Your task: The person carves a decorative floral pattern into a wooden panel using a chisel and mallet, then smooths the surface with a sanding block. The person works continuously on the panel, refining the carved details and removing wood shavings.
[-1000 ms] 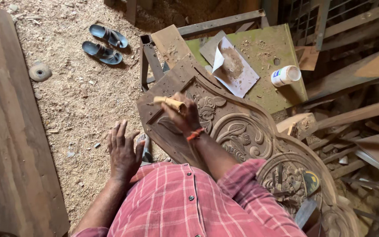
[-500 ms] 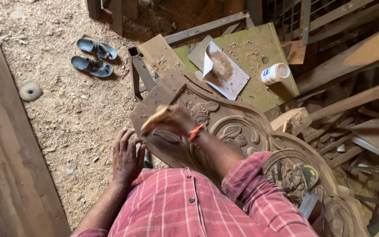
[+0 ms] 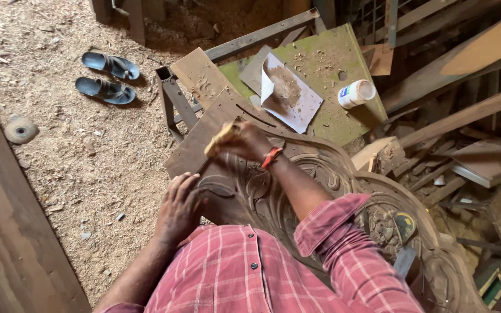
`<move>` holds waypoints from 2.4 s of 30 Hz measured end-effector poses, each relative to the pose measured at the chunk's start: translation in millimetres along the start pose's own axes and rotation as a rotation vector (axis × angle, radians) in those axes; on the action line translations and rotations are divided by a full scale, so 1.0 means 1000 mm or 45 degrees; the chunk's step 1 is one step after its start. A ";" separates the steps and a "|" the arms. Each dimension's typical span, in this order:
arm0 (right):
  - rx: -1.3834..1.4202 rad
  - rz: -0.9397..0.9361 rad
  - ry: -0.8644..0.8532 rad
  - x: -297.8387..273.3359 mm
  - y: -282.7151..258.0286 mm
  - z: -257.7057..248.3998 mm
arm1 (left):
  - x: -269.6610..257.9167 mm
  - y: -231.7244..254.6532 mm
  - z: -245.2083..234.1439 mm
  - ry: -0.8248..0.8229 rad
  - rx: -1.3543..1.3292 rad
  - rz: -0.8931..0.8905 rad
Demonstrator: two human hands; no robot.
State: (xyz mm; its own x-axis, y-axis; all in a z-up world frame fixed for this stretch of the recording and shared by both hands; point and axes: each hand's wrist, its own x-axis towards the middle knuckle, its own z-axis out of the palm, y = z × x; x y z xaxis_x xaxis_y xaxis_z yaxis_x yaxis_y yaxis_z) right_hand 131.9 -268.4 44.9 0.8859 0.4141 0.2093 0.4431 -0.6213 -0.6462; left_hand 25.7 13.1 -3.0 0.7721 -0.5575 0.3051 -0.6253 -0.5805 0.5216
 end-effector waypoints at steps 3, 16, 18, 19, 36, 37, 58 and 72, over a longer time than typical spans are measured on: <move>-0.355 0.987 0.218 0.007 -0.004 -0.001 | 0.018 0.007 -0.001 -0.068 -0.008 0.034; -0.646 0.403 0.353 -0.049 -0.028 0.005 | 0.035 0.012 -0.003 0.018 -0.149 -0.002; -0.531 0.488 0.483 -0.045 -0.030 0.007 | 0.034 0.012 -0.005 0.019 -0.157 -0.008; -0.425 0.440 0.270 -0.041 -0.031 0.006 | 0.033 0.012 -0.006 0.018 -0.160 -0.010; -0.021 0.593 -0.198 -0.107 -0.040 -0.023 | 0.031 0.007 0.002 -0.007 -0.139 -0.005; -0.222 0.620 -0.004 -0.112 -0.041 -0.019 | 0.032 0.008 0.002 -0.013 -0.126 -0.006; -0.288 0.616 0.287 -0.059 -0.016 -0.036 | 0.054 -0.012 0.025 -0.235 0.151 -0.074; -0.572 0.822 0.728 -0.035 -0.002 -0.027 | 0.056 -0.009 0.012 -0.084 -0.013 -0.073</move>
State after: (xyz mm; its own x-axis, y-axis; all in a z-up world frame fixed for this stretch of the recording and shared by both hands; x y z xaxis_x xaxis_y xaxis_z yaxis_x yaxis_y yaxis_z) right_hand 104.2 -299.7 58.7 0.8575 -0.4071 0.3144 -0.2451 -0.8608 -0.4461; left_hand 73.6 -20.0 0.3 0.7973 -0.5614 0.2217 -0.5788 -0.6069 0.5446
